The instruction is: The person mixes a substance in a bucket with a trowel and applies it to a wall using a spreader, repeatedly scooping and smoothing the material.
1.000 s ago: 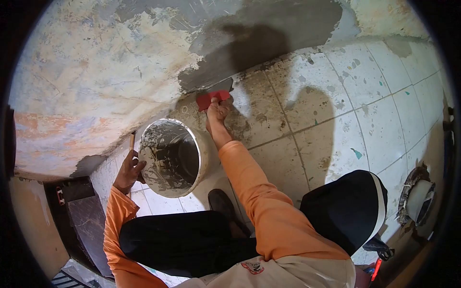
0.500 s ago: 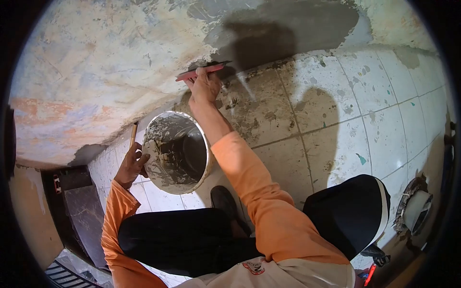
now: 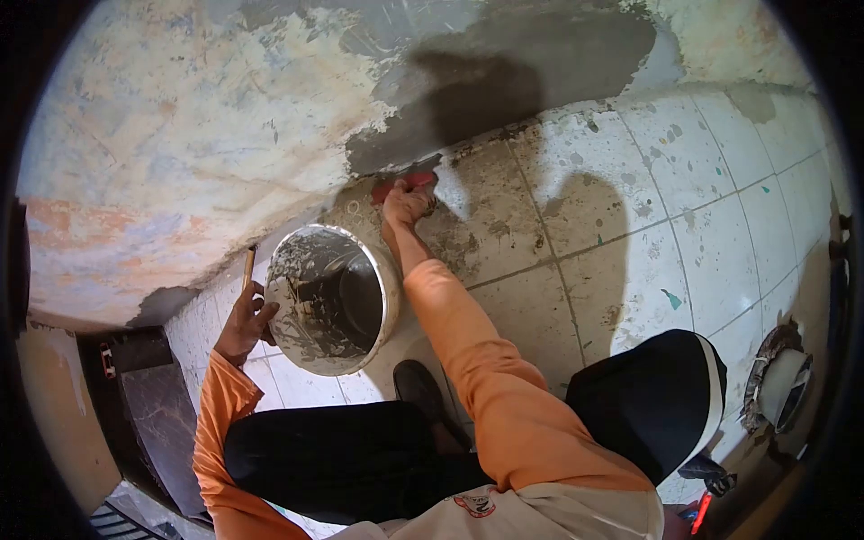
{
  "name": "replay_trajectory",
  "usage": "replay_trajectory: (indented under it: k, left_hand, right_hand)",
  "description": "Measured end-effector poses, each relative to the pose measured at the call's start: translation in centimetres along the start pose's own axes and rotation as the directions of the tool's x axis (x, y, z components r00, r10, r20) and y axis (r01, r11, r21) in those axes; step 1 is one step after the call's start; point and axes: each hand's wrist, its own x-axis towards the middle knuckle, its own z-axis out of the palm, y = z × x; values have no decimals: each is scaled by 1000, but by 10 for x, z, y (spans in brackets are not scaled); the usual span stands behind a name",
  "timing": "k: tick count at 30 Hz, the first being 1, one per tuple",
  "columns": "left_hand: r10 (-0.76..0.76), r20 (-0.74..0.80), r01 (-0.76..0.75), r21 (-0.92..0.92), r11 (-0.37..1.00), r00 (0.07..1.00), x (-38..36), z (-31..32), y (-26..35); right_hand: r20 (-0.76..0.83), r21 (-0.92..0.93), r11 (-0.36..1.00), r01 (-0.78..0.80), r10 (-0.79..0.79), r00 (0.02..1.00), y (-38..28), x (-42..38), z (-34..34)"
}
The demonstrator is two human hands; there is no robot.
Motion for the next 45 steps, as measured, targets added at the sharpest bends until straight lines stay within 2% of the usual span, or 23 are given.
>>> replay_trajectory:
  k: [2, 4, 8, 10, 11, 13, 15, 17, 22, 23, 25, 26, 28, 29, 31, 32, 34, 36, 38, 40, 41, 44, 45]
  left_hand:
    - [2, -6, -2, 2, 1000, 1000, -2, -3, 3]
    - [0, -14, 0, -24, 1000, 1000, -3, -1, 2]
    - [3, -12, -3, -14, 1000, 1000, 0, 1, 3]
    - [18, -11, -18, -4, 1000, 1000, 3, 1, 10]
    - [21, 0, -21, 4, 1000, 1000, 4, 2, 10]
    - [35, -12, -34, 39, 999, 999, 7, 1, 13]
    - [41, -17, -40, 38, 998, 999, 8, 1, 13]
    - [41, -19, -40, 52, 998, 999, 10, 1, 14]
    - [57, -22, -55, 78, 995, 998, 12, 0, 13]
    - [67, -29, -64, 94, 993, 997, 14, 0, 13]
    - [64, -22, -61, 88, 994, 998, 13, 2, 15]
    - [69, -26, -67, 85, 994, 997, 13, 2, 16]
    - [76, -34, -73, 80, 994, 997, 15, 1, 18]
    - [86, -35, -82, 86, 993, 996, 16, 0, 17]
    - [85, -31, -82, 87, 993, 996, 17, 1, 16]
    - [91, -33, -88, 78, 993, 995, 18, 1, 18]
    - [87, -34, -84, 78, 993, 996, 18, 2, 21]
    - [100, -36, -96, 99, 990, 994, 19, 3, 23]
    - [80, -59, -73, 107, 992, 995, 19, 4, 24]
    - [84, -59, -77, 107, 991, 995, 20, 6, 27]
    - [80, -62, -73, 103, 992, 995, 20, 7, 28]
    - [121, -58, -113, 132, 985, 991, 19, 8, 33]
    - [126, -58, -118, 133, 984, 990, 19, 8, 34]
  right_hand:
    - [42, 312, 946, -91, 82, 996, -27, 2, 19]
    - [108, 577, 796, -184, 149, 983, -45, -1, 27]
    - [58, 563, 826, -16, -20, 998, -93, -21, 3]
    - [272, 678, 733, -62, -172, 947, -144, -79, -40]
    - [259, 682, 729, -56, -170, 951, -140, -86, -51]
    - [272, 520, 838, 167, -348, 897, -139, -91, -71]
    - [229, 536, 829, 162, -327, 917, -135, -88, -91]
    - [221, 674, 738, -42, -147, 964, -113, -64, -109]
    - [37, 616, 788, 4, -33, 999, -44, 37, -115]
    - [33, 619, 785, 7, -35, 999, -30, 64, -100]
    - [-62, 423, 891, 164, -152, 986, -8, 103, -69]
    - [-64, 422, 891, 167, -155, 986, -22, 96, -67]
    - [124, 605, 796, 1, -95, 988, -85, 62, -72]
    - [127, 602, 799, -2, -94, 987, -109, 45, -75]
    - [175, 520, 845, 127, -251, 952, -145, 10, -82]
    - [174, 516, 848, 124, -246, 954, -156, -2, -78]
    - [-2, 594, 713, 372, -460, 888, -168, -21, -64]
    - [2, 502, 744, 441, -511, 859, -171, -41, -77]
    - [46, 472, 768, 433, -511, 858, -166, -56, -109]
    - [270, 541, 827, 153, -343, 900, -154, -54, -140]
    - [190, 610, 785, 111, -281, 941, -143, -44, -146]
    - [77, 471, 882, 33, -78, 994, -100, 20, -175]
    - [-5, 565, 824, 43, -49, 999, -77, 46, -175]
